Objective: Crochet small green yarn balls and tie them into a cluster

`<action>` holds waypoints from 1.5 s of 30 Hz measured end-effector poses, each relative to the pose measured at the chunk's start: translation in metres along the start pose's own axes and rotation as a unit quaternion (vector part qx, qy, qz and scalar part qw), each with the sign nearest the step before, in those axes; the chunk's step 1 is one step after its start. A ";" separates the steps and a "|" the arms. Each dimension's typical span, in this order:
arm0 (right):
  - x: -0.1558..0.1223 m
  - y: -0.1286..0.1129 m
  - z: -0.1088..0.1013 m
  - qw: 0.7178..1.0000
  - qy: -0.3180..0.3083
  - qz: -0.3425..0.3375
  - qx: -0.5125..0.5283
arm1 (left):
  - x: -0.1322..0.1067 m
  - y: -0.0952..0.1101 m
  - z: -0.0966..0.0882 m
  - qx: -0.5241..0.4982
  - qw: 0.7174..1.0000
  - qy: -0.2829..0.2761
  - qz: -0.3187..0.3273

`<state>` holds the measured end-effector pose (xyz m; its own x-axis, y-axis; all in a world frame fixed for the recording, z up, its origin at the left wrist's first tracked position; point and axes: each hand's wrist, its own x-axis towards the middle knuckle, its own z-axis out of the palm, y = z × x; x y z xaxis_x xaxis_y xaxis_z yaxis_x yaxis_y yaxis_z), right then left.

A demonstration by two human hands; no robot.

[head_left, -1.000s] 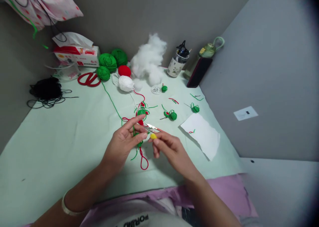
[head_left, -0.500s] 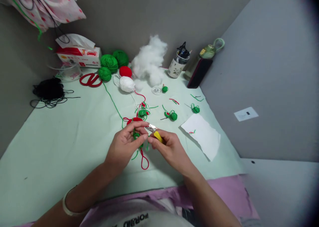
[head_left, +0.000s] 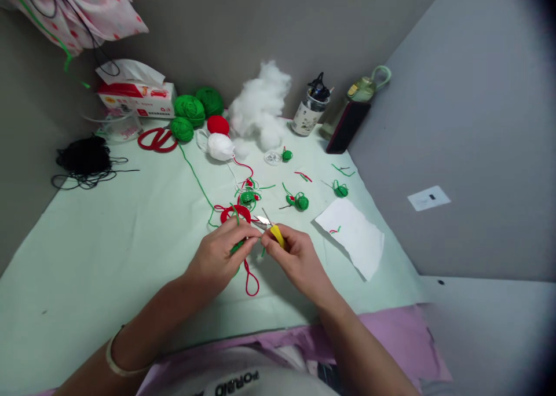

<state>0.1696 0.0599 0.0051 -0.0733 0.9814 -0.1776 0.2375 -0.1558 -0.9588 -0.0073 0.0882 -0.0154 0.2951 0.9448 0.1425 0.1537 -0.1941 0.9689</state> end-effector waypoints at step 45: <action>0.028 0.025 -0.032 0.923 -0.014 -0.084 -0.376 | 0.011 -0.017 -0.009 -0.382 0.872 0.056 -0.300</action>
<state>0.2043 0.0870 -0.0170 -0.1917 0.9798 -0.0565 0.8249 0.1297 -0.5502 -0.0151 0.1045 -0.0282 0.2778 0.8442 -0.4584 -0.4375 0.5360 0.7220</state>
